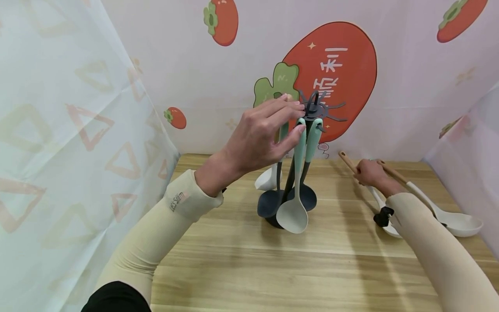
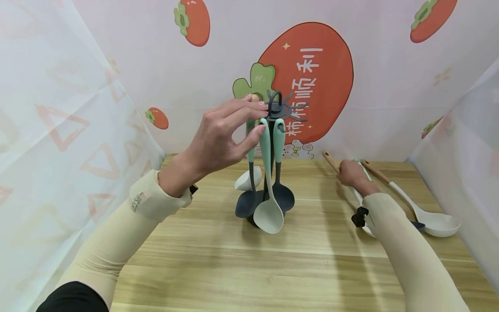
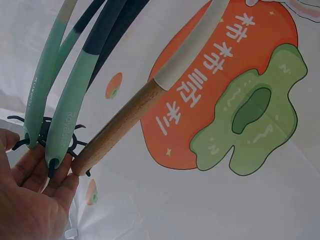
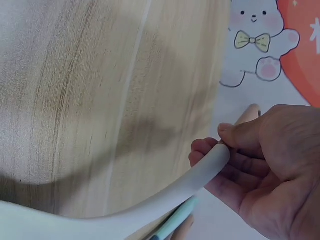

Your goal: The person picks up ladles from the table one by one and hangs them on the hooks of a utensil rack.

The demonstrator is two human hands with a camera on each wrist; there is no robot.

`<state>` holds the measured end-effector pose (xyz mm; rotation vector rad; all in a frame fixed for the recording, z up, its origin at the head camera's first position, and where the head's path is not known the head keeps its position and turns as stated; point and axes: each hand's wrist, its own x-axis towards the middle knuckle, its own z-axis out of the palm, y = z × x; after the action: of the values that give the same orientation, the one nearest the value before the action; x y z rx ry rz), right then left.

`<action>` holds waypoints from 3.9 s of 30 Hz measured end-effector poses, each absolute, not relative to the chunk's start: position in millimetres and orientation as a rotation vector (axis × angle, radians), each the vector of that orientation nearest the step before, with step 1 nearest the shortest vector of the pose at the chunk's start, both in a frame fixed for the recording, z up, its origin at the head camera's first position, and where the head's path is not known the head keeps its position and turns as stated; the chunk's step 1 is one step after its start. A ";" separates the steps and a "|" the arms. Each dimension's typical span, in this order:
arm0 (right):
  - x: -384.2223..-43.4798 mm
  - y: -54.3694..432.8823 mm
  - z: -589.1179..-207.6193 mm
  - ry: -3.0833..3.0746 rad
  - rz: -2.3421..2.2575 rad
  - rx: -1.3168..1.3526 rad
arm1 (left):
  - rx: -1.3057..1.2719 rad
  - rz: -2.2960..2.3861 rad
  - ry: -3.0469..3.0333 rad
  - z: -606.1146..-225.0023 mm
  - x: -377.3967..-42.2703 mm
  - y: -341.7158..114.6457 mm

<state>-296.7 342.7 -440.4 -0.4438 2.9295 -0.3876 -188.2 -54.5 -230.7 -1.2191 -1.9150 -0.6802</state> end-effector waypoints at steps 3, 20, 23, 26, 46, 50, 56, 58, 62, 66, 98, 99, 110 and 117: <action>-294.0 339.9 -435.3 2.980 -0.378 -0.496 | -1.214 -0.680 -1.919 -230.6 -188.0 -54.5; -269.7 307.3 -403.6 3.235 -0.653 -0.726 | -1.207 -0.674 -1.917 -230.2 -187.7 -55.8; -261.3 298.6 -396.4 3.289 -0.705 -0.765 | -1.205 -0.674 -1.929 -230.1 -187.4 -56.9; -253.3 289.6 -390.8 3.331 -0.763 -0.809 | -1.201 -0.675 -1.947 -230.5 -187.4 -57.5; -219.2 263.6 -366.5 3.455 -1.073 -0.843 | -1.197 -0.688 -1.925 -232.7 -187.0 -57.5; -213.7 259.7 -362.2 3.441 -1.132 -0.852 | -1.202 -0.687 -1.905 -232.5 -187.4 -58.2; -207.5 254.4 -356.8 3.442 -1.226 -0.936 | -1.198 -0.686 -1.915 -232.6 -187.5 -59.7; -205.9 253.1 -355.4 3.436 -1.278 -0.975 | -1.197 -0.684 -1.921 -233.1 -187.6 -60.3; -200.8 249.6 -350.6 3.427 -1.371 -1.029 | -1.192 -0.685 -1.929 -233.7 -187.4 -61.4; -194.2 245.4 -344.5 3.413 -1.442 -1.105 | -1.187 -0.689 -1.937 -233.8 -186.8 -62.5; -161.9 228.4 -313.2 3.360 -1.512 -1.498 | -1.206 -0.708 -1.905 -234.5 -186.1 -54.4; -161.7 228.2 -313.1 3.353 -1.516 -1.497 | -1.206 -0.707 -1.907 -234.4 -186.0 -54.2; -164.9 223.9 -315.4 3.331 -1.472 -1.556 | -1.209 -0.707 -1.915 -234.7 -185.3 -53.2; -168.8 215.1 -316.2 3.267 -1.532 -1.562 | -1.212 -0.705 -1.939 -234.5 -185.1 -53.3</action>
<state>-168.8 215.1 -316.2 -1.5621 3.2675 -1.5323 -185.1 -53.3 -234.5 -1.2119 -1.9387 -0.7047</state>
